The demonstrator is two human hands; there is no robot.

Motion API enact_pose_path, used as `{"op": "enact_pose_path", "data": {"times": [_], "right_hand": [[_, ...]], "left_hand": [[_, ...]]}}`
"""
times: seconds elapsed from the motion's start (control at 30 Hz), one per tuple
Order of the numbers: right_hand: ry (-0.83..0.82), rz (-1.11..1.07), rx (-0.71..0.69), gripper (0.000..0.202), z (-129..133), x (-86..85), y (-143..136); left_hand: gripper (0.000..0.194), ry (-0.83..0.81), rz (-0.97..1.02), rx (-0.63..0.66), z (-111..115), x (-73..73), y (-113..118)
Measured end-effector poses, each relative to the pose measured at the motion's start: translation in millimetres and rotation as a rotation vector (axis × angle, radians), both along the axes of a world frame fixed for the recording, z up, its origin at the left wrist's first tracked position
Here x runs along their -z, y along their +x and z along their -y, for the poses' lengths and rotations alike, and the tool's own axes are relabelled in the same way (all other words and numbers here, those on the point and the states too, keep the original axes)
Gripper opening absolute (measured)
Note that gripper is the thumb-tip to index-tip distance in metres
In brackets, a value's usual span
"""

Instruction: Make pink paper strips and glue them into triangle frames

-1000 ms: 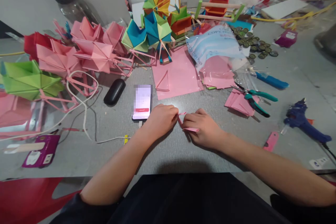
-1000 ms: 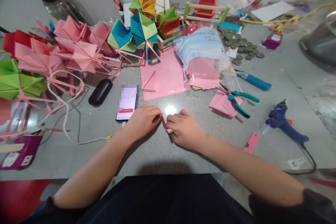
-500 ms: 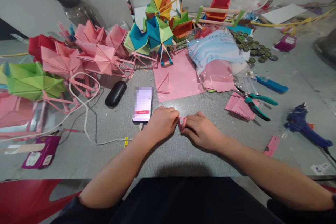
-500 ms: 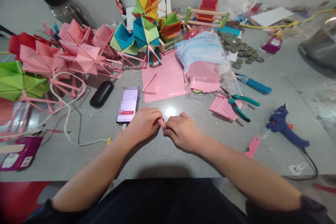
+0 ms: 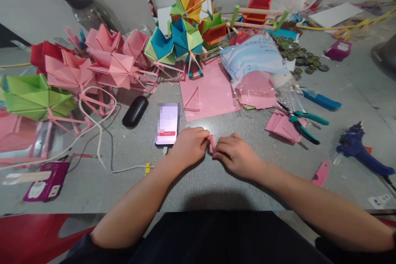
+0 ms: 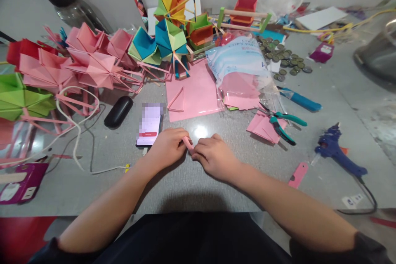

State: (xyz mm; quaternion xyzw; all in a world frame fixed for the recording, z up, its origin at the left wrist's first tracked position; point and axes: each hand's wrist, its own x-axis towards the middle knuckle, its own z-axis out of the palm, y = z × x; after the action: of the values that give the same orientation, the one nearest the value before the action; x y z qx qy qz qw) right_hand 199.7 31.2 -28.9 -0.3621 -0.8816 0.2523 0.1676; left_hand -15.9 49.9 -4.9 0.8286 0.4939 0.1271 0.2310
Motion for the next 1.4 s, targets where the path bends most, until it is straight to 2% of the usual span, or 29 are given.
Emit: {"op": "enact_pose_path", "data": {"times": [0.47, 0.63, 0.87, 1.0, 1.17, 1.4], "right_hand": [[-0.017, 0.048, 0.027, 0.018, 2, 0.7, 0], [0.01, 0.047, 0.003, 0.018, 2, 1.8, 2], [-0.009, 0.009, -0.007, 0.017, -1, -4.4, 3], [-0.048, -0.044, -0.018, 0.014, -2, -7.3, 4], [0.041, 0.042, -0.061, 0.016, 0, -6.7, 2], [0.092, 0.066, -0.043, 0.026, 4, -4.2, 0]], "left_hand": [[0.029, 0.067, -0.019, 0.036, -1, 3.0, -2], [0.025, 0.074, -0.041, 0.059, -1, 1.6, -2], [0.026, 0.101, -0.095, 0.075, -1, -1.6, -1], [0.026, 0.086, -0.096, 0.072, -1, -2.4, 0], [0.028, 0.009, -0.147, 0.002, 0, -7.2, 4], [0.026, -0.039, -0.237, -0.003, 1, -12.6, 9]]}}
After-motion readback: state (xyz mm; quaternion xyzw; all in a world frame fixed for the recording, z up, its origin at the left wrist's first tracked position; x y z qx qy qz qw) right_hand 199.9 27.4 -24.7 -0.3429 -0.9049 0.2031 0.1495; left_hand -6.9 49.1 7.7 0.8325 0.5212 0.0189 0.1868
